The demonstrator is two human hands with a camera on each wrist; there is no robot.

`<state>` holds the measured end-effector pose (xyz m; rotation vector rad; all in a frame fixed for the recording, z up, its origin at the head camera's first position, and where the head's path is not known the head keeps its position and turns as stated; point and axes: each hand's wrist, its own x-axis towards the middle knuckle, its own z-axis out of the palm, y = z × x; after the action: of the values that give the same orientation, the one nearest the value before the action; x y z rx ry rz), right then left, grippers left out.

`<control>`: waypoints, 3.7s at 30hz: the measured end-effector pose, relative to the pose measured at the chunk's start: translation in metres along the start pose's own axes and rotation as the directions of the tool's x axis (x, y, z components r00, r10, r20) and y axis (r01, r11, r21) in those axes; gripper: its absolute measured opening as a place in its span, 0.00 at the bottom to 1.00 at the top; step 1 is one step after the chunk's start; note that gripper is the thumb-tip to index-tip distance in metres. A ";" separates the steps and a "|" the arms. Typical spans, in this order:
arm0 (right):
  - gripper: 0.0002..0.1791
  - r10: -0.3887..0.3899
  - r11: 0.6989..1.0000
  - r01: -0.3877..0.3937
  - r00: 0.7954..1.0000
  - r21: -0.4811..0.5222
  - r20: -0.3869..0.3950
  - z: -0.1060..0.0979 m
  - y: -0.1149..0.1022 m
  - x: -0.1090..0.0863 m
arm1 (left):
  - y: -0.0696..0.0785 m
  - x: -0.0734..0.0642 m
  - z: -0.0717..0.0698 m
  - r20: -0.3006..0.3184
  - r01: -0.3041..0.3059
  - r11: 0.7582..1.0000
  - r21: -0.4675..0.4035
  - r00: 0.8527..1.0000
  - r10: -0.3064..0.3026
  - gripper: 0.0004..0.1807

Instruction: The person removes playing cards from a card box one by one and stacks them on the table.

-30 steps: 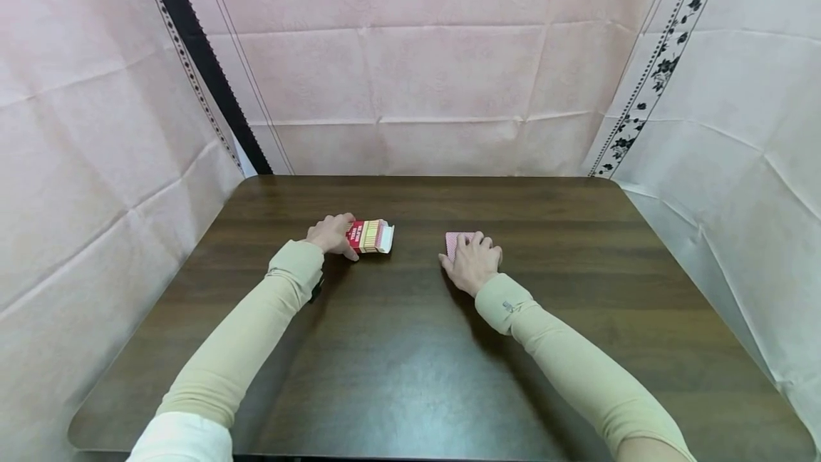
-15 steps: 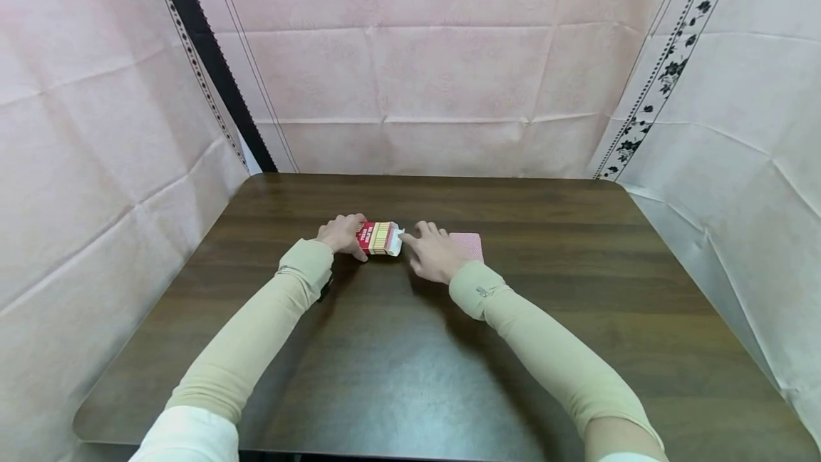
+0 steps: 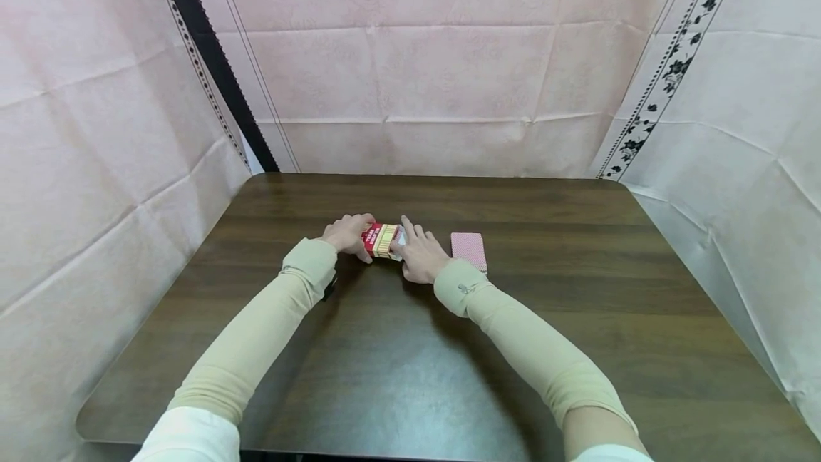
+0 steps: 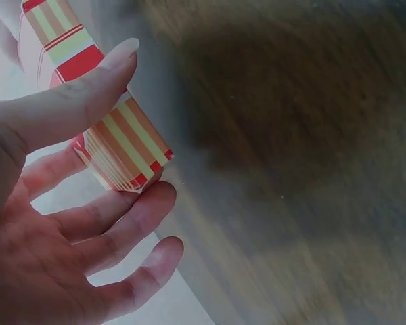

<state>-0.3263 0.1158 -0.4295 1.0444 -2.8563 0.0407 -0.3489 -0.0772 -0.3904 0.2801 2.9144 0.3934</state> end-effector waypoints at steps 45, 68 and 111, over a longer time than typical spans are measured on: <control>0.28 0.582 0.811 -0.583 0.790 0.059 -0.191 -0.005 0.045 -0.056 | -0.021 -0.002 -0.007 -0.058 0.082 0.995 -0.052 0.995 -0.085 0.45; 0.33 0.599 0.797 -0.603 0.796 -0.040 -0.088 0.000 0.041 -0.057 | -0.019 0.002 -0.003 -0.044 0.085 0.996 -0.032 0.995 -0.086 0.46; 0.26 -0.005 1.000 0.005 1.000 0.025 0.006 -0.002 0.004 -0.002 | -0.008 0.006 -0.005 -0.016 0.016 1.000 -0.014 1.000 -0.017 0.47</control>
<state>-0.3277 0.1203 -0.4273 1.0582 -2.8658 0.0733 -0.3568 -0.0849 -0.3893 0.2520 2.9270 0.4151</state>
